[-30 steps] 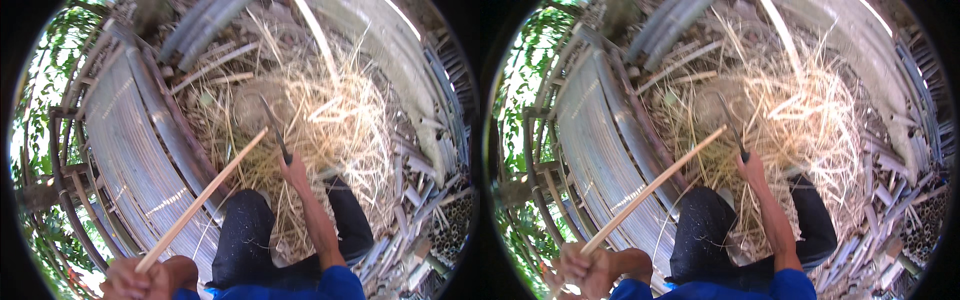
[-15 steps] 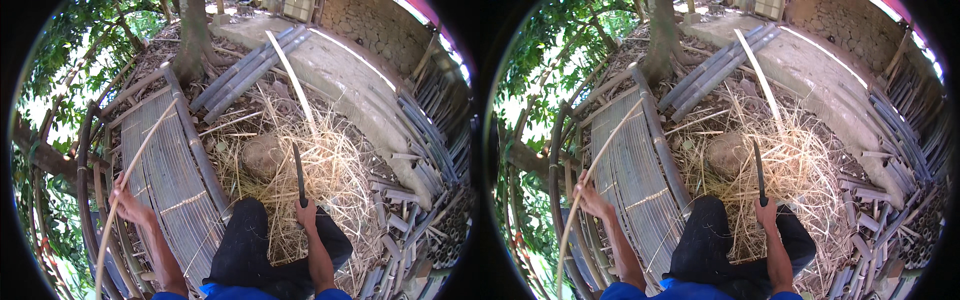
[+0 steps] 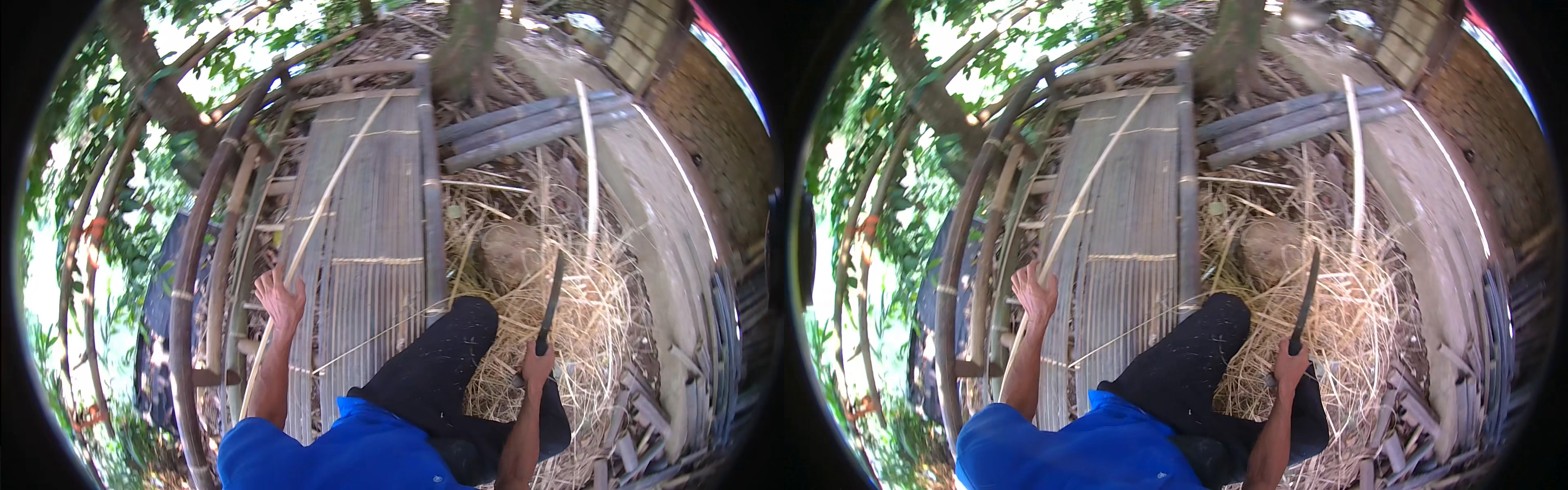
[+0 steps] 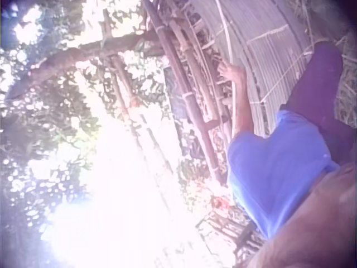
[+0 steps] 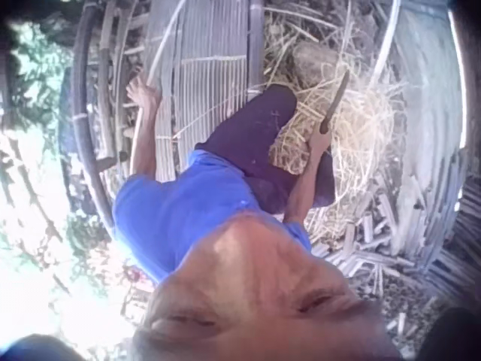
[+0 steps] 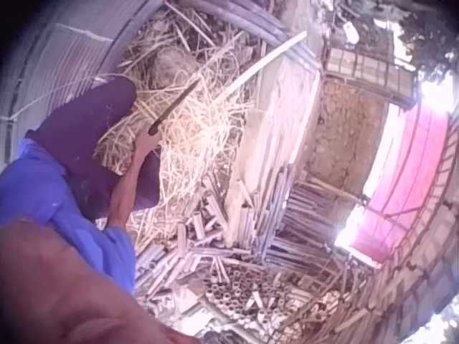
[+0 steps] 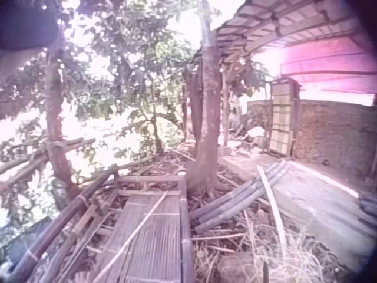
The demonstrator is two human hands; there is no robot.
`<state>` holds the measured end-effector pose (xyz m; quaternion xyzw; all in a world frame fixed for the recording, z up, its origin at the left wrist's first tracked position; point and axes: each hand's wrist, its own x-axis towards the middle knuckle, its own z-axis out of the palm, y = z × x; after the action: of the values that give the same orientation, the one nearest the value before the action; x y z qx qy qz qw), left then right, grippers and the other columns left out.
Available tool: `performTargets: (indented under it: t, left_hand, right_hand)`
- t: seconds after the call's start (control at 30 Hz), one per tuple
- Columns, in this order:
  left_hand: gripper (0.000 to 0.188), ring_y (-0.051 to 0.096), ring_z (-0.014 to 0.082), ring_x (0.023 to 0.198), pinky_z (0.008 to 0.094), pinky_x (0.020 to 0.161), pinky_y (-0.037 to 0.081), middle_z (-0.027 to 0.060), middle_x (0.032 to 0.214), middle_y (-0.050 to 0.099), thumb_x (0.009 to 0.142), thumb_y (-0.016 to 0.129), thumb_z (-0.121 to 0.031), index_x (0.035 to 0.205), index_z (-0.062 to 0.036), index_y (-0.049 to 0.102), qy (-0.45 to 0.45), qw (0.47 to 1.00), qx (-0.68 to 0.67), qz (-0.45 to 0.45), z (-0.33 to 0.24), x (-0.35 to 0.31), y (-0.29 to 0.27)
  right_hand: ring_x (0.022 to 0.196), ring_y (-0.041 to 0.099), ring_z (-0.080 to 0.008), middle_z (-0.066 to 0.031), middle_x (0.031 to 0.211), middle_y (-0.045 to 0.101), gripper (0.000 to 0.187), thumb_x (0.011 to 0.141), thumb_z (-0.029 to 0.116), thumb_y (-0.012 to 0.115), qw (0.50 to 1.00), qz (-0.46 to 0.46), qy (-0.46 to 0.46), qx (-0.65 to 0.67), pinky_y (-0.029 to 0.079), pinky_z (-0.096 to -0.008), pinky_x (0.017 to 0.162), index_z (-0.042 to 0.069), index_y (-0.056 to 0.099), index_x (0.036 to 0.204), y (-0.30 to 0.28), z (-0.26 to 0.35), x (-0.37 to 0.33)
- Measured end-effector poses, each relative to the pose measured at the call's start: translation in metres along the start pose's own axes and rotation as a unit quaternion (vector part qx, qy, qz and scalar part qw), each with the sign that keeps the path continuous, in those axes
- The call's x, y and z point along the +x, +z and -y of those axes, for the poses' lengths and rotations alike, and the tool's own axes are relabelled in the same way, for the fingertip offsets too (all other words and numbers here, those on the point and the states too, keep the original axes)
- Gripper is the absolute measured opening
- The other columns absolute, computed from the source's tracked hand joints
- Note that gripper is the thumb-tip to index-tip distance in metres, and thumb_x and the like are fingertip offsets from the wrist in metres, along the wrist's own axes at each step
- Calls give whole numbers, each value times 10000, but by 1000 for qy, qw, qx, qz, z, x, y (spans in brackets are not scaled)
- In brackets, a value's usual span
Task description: The person scrapes a long bamboo strip using a blade, repeatedly pulling the blade along the length of the bamboo while sitting on a bamboo bench.
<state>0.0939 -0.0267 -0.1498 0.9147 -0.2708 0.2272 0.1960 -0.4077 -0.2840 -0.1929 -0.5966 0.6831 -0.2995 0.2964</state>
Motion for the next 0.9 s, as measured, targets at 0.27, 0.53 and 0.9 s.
performTargets:
  t: [0.27,0.53,0.9]
  left_hand:
    - [309,663,457,864,566,764,508,279,1024,662,847,751,-266,1012,-9,703,-175,951,-104,231,85,-98,-35]
    - [283,657,448,822,541,761,513,237,819,676,896,700,-274,944,4,670,-180,945,-144,232,114,-151,-16]
    - [237,661,439,740,534,724,527,266,799,667,923,641,-219,917,18,640,-86,965,-141,202,107,-192,6]
  right_hand:
    - [649,561,-244,-129,790,586,381,883,319,736,997,66,25,-9,472,-419,662,-38,604,903,31,-4,15]
    - [715,588,-257,-130,781,615,385,873,312,747,997,71,-35,-5,476,-421,683,-49,636,946,45,15,15]
    - [651,582,-200,-93,710,614,351,877,278,749,993,94,-34,-60,474,-386,633,-52,641,921,14,45,-25]
